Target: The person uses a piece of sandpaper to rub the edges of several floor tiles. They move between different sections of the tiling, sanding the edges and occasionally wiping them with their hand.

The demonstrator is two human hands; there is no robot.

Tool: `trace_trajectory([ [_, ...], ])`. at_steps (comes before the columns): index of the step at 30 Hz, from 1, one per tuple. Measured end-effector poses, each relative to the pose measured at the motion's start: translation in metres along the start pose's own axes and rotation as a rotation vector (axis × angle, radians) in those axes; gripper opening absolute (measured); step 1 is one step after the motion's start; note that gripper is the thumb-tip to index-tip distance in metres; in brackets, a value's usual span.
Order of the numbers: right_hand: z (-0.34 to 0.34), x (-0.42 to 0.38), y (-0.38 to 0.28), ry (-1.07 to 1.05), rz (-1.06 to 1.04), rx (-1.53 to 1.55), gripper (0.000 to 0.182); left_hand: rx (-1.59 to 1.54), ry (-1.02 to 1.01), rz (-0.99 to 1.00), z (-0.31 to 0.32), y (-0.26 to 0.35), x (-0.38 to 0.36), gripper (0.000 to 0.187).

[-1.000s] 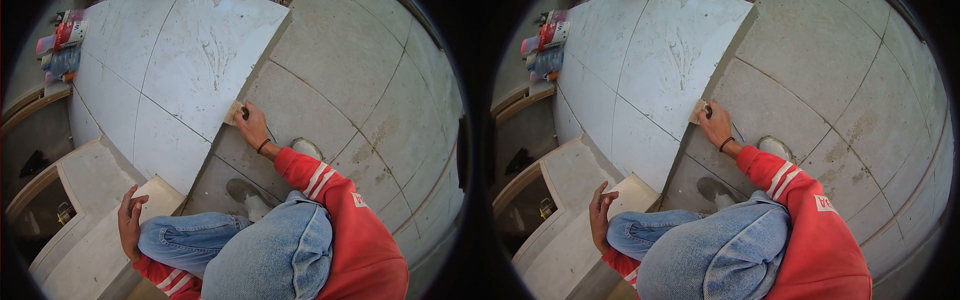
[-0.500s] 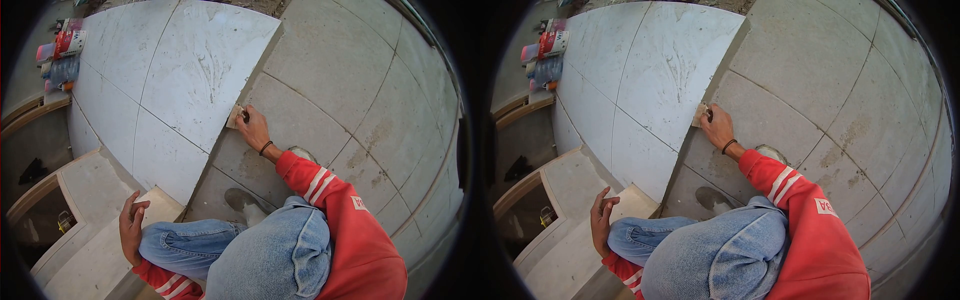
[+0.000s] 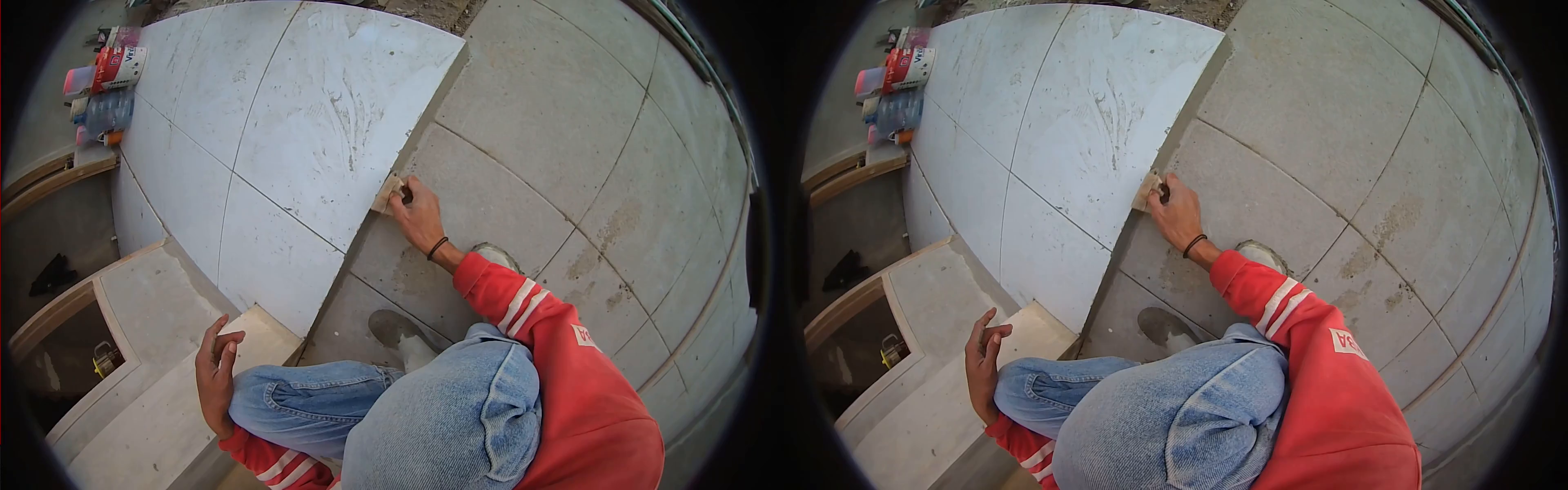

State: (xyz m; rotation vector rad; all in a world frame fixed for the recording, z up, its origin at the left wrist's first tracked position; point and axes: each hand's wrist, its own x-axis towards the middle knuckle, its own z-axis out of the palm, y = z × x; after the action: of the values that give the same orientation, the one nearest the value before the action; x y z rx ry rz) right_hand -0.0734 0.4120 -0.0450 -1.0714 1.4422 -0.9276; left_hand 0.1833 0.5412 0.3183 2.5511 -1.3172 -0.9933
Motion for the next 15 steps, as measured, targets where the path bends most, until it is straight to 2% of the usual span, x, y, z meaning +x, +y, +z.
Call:
trace_trajectory([
  [2, -0.029, 0.056, -0.003, 0.234, 0.102, 0.103, 0.028, -0.008, 0.005, -0.007, -0.001, -0.006, -0.006, 0.053],
  [6, -0.079, 0.157, -0.013, 0.467, 0.109, 0.052, 0.035, -0.063, 0.015, -0.036, -0.002, -0.020, -0.008, 0.053],
  [9, -0.048, 0.150, -0.012, 0.479, 0.080, -0.040, 0.035, -0.056, 0.008, -0.023, -0.002, -0.016, -0.005, 0.053],
  [13, -0.004, 0.055, 0.008, 0.109, 0.046, -0.065, 0.034, -0.043, -0.018, 0.003, -0.001, -0.011, 0.002, 0.053],
  [15, -0.016, 0.060, 0.008, 0.146, 0.044, -0.019, 0.030, -0.039, -0.013, 0.003, 0.000, -0.010, 0.002, 0.053],
])
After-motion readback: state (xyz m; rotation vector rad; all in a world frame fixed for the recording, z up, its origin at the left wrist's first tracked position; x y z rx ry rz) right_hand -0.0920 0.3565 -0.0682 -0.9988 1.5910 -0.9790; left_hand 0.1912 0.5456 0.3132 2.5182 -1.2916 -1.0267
